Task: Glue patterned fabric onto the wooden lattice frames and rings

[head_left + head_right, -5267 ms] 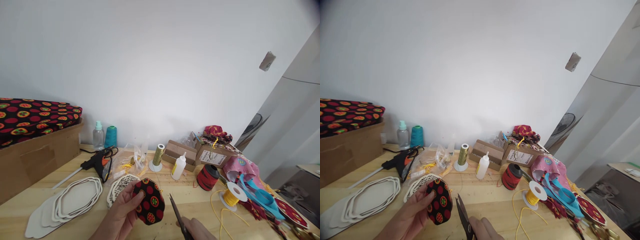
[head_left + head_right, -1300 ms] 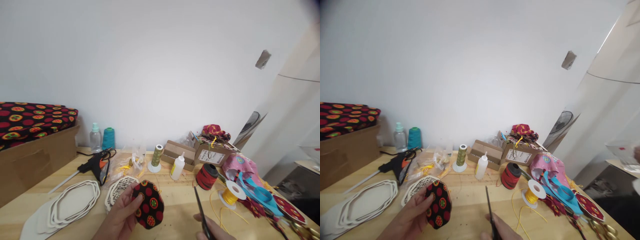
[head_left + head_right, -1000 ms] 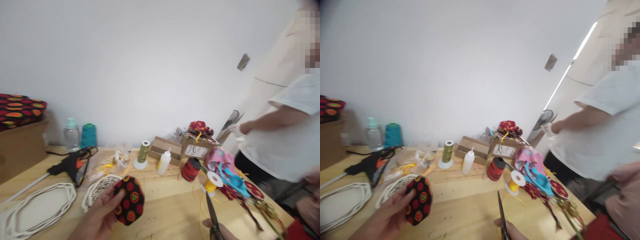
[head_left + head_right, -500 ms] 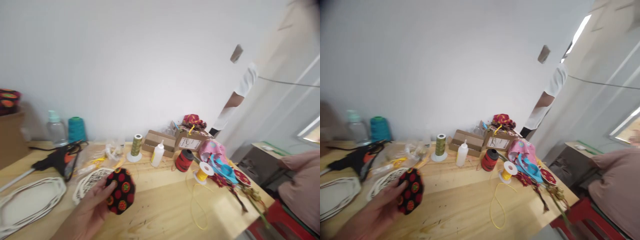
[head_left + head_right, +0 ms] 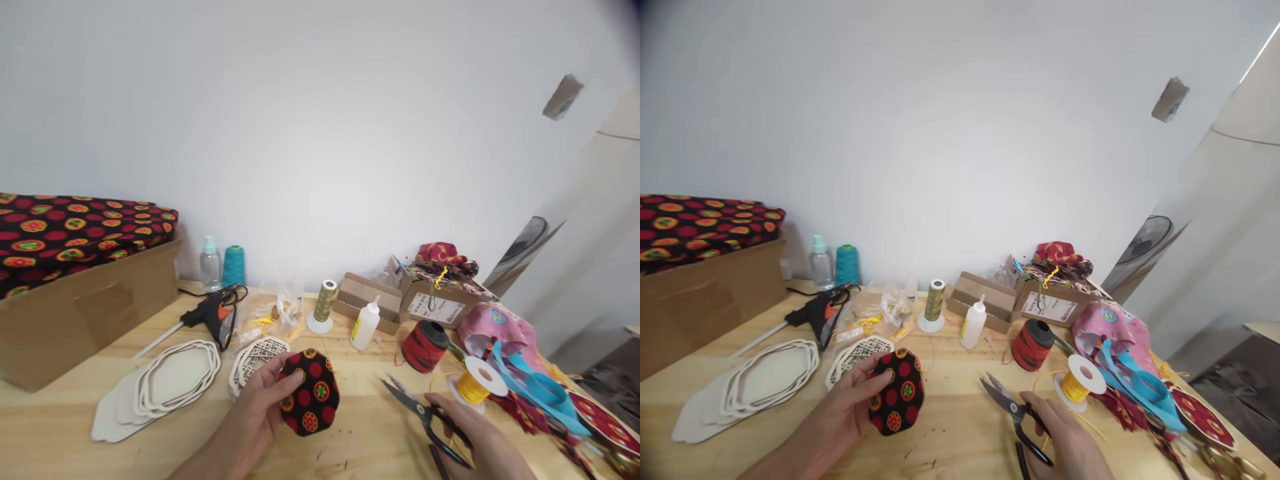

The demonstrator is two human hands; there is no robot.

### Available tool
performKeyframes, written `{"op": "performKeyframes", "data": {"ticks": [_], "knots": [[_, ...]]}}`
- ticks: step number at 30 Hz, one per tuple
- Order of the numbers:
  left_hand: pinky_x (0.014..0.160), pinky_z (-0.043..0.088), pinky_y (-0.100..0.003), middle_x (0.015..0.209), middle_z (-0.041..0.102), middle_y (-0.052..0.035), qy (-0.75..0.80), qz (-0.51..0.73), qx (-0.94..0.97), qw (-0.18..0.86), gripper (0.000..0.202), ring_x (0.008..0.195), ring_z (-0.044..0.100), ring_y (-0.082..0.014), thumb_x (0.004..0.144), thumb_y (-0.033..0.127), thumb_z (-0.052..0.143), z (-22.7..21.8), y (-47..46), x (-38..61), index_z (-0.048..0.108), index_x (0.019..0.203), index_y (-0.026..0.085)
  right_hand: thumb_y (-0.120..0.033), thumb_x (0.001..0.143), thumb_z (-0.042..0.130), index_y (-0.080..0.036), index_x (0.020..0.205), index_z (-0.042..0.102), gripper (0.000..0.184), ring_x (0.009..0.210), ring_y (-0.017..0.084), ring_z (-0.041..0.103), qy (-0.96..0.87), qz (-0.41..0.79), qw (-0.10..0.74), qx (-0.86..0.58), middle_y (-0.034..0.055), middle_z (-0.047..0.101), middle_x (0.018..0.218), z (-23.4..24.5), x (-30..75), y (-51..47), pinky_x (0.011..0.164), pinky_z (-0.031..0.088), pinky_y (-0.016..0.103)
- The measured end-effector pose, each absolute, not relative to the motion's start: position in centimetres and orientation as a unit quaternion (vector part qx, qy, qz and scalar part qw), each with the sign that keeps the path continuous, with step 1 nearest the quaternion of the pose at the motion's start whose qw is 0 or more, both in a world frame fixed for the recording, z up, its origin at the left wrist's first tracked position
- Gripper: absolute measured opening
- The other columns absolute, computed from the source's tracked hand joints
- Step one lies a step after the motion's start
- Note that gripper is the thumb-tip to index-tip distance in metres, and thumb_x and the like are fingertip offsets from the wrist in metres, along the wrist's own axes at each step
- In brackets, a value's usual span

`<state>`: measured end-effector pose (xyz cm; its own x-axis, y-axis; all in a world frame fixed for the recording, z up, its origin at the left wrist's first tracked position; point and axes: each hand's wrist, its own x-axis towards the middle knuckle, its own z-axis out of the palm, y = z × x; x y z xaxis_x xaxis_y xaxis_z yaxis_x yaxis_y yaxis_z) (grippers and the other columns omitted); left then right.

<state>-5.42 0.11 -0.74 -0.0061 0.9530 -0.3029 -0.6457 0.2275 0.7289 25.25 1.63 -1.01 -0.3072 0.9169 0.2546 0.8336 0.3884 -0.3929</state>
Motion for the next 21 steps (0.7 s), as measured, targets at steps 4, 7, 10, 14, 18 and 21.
{"op": "performKeyframes", "data": {"ticks": [4,7,10,14,18,21], "knots": [[0.068,0.052,-0.036,0.085,0.071,-0.0087,0.397,0.585,0.207,0.676,0.038,0.074,0.067,-0.0240,0.058,0.012,0.074,-1.0,0.2,-5.5,0.056,0.091,0.017,-0.018,0.058,0.060,-0.022,0.098,0.067,0.041,0.065,0.021,0.064,-0.820,0.140,0.208,-0.515,0.0067,0.070,0.080,1.0,23.8,4.2,0.061,0.052,0.028],[0.068,0.052,-0.036,0.082,0.072,-0.0078,0.395,0.579,0.245,0.670,0.041,0.073,0.067,-0.0240,0.054,0.012,0.076,-1.5,0.3,-5.5,0.057,0.090,0.018,-0.014,0.050,0.067,-0.030,0.090,0.070,0.043,0.076,0.026,0.065,-0.826,0.165,0.172,-0.510,0.0053,0.071,0.084,2.1,24.0,4.2,0.067,0.052,0.031],[0.069,0.051,-0.038,0.080,0.071,-0.0081,0.410,0.570,0.297,0.647,0.042,0.074,0.066,-0.0250,0.054,0.016,0.076,-1.9,0.2,-5.1,0.057,0.091,0.018,-0.028,0.060,0.068,-0.028,0.086,0.071,0.027,0.081,0.026,0.064,-0.814,0.177,0.173,-0.525,0.0073,0.070,0.089,2.4,22.2,4.0,0.073,0.050,0.035],[0.073,0.049,-0.036,0.081,0.070,-0.0068,0.445,0.561,0.359,0.598,0.046,0.080,0.065,-0.0250,0.055,0.015,0.074,-2.0,-0.2,-4.7,0.057,0.097,0.019,-0.037,0.067,0.064,-0.020,0.107,0.061,0.043,0.067,0.015,0.059,-0.743,0.400,0.300,-0.444,0.0052,0.066,0.087,0.3,16.0,4.5,0.063,0.049,0.027],[0.076,0.049,-0.035,0.093,0.069,-0.0054,0.399,0.610,0.296,0.618,0.070,0.085,0.064,-0.0233,0.056,0.016,0.075,-1.2,0.0,-5.2,0.042,0.117,0.025,-0.045,0.062,0.070,-0.014,0.064,0.063,0.032,0.045,0.007,0.049,-0.599,0.617,0.340,-0.381,-0.0019,0.059,0.052,-3.2,11.9,5.6,0.047,0.039,0.018],[0.071,0.051,-0.032,0.093,0.069,-0.0040,0.364,0.631,0.201,0.654,0.064,0.082,0.065,-0.0212,0.060,0.019,0.074,-1.0,0.8,-5.7,0.044,0.116,0.026,-0.044,0.060,0.073,-0.014,0.065,0.061,0.033,0.046,0.007,0.053,-0.472,0.702,0.412,-0.340,-0.0006,0.062,0.055,-5.1,11.3,5.9,0.048,0.040,0.018]]}}
